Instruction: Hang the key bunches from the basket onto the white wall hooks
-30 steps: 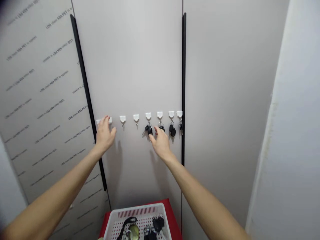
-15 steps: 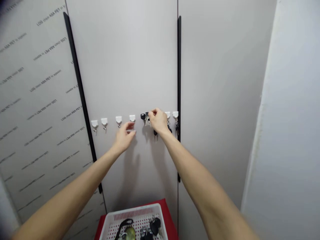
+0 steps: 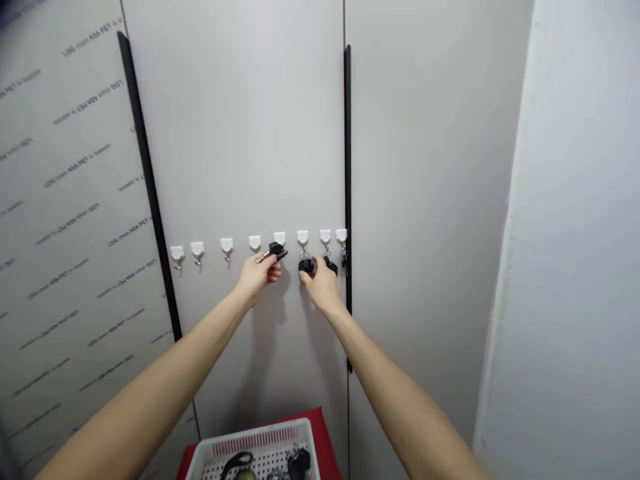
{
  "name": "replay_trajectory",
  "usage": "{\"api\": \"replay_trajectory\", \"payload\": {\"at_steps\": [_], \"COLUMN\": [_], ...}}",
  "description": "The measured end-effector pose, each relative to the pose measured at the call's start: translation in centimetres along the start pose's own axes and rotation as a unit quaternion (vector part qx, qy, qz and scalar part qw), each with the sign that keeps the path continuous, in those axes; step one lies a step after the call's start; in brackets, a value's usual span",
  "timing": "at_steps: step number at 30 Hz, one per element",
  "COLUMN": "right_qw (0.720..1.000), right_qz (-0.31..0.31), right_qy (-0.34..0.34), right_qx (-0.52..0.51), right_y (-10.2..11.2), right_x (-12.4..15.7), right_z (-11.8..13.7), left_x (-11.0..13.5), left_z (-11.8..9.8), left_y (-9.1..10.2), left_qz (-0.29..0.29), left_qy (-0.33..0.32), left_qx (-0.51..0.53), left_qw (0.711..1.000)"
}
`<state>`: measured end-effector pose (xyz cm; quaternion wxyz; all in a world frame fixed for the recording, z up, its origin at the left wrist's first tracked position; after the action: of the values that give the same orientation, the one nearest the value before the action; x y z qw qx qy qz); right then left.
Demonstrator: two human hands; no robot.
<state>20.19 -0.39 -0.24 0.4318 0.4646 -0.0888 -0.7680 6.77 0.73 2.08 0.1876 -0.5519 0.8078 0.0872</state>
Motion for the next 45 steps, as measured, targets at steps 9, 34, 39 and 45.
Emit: {"api": "replay_trajectory", "payload": {"at_steps": [9,34,39,45], "right_qw": [0.996,0.996,0.987,0.992], "right_qz": [-0.060,-0.049,-0.017,-0.080], "right_qy": [0.029,-0.075,-0.111,-0.058], "right_qx": [-0.054,0.017,0.111,0.084], "right_y": [4.0,5.1,5.7,8.3], "right_x": [-4.3,1.9,-1.5,-3.7], "right_z": [4.0,-5.6,-5.2,-4.0], "left_x": [-3.0,1.5,-4.1,-5.7], "left_z": [-6.4,7.5,5.9,3.2], "left_y": [-1.4,-4.6,-8.9,-9.7], "left_qz": [0.014,0.100,0.002,0.006], "left_qy": [-0.069,0.062,0.038,0.006], "left_qx": [-0.064,-0.338,-0.277,-0.200], "left_qw": [0.995,0.934,0.960,0.980]}}
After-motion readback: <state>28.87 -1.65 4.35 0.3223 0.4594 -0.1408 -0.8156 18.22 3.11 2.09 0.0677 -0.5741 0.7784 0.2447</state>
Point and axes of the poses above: each hand's wrist, its own x-axis away from the middle knuckle, its own y-axis out of the back of the hand, z = x × y, the point moved 3 cm from there along -x, towards the middle knuckle, and after that the axes turned 13 degrees about z, right-handed, at the moved point
